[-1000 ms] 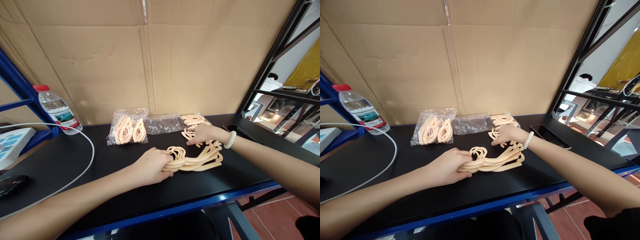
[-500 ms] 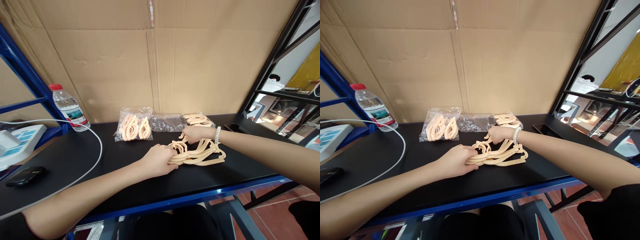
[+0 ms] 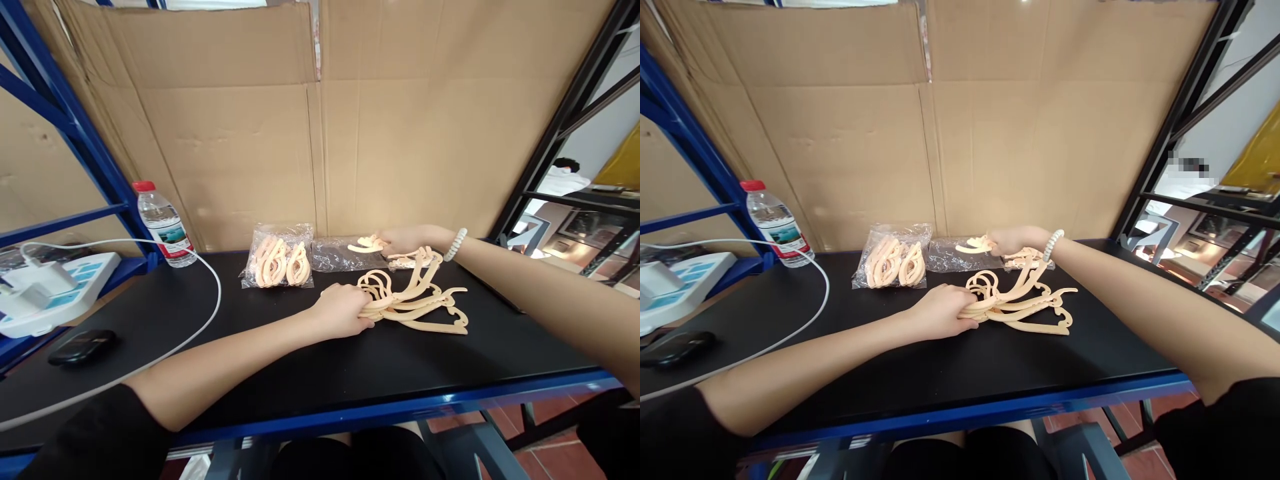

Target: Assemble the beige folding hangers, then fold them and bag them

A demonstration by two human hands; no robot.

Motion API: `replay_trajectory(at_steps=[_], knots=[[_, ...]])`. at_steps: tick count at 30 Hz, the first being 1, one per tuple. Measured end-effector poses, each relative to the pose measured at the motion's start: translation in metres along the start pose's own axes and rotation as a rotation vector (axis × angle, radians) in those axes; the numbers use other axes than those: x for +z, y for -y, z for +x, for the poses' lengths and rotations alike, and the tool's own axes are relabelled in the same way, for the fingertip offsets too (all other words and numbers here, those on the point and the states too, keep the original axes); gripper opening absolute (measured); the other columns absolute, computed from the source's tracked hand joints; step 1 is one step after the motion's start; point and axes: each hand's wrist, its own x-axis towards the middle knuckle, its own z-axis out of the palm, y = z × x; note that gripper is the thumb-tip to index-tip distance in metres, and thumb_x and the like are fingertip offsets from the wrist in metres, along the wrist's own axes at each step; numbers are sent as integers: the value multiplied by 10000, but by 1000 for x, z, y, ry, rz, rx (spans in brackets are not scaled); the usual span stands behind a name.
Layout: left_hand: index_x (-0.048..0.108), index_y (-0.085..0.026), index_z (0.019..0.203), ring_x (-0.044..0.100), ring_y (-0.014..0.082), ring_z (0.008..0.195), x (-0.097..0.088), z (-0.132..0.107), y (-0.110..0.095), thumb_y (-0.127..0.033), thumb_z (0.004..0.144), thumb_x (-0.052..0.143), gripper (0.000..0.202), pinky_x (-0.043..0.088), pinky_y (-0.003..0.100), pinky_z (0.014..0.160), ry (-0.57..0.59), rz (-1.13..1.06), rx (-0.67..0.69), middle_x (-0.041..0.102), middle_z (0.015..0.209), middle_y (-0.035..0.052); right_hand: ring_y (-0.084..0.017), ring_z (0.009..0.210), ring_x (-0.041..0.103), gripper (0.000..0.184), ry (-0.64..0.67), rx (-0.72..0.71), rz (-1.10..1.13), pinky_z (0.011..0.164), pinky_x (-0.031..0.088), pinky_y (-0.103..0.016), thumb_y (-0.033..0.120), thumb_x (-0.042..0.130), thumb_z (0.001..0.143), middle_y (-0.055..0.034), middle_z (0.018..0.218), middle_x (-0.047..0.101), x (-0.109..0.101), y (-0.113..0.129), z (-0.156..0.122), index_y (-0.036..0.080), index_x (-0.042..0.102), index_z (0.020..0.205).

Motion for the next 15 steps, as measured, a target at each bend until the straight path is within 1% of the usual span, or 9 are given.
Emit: replay_trajectory(at_steps=[4,8,10,12,15], knots=[[595,-184,746,681,278,885,1,7,-3,-361,817,619,192,486,364,765,11,8,7,716,888,80,-131,623,412,85,-101,7,-3,569,322,-262,124,504,827,-17,737,499,-28,-9,8,170,462,770],[609,-183,760,690,286,846,2,7,-3,-362,815,604,187,492,369,738,15,13,3,720,889,94,-126,628,386,102,-207,52,-2,576,302,-265,141,467,871,-5,733,430,-51,-22,8,178,406,799],[615,-184,751,692,290,842,2,7,-3,-372,805,607,195,495,365,727,11,16,-6,720,873,90,-115,600,357,137,-231,65,1,559,287,-264,141,463,880,9,714,395,-57,-24,6,190,375,787],[624,-185,742,692,289,824,2,8,-3,-383,791,612,205,497,350,691,4,18,-27,718,856,88,-105,577,323,187,-229,51,5,543,274,-260,136,468,880,23,697,364,-59,-20,5,201,348,752],[643,-190,756,690,273,813,3,12,-5,-373,785,613,188,493,318,641,-18,19,-56,713,854,77,-96,564,291,259,-175,-71,27,528,263,-253,123,483,868,34,687,330,-56,-3,6,209,312,692]])
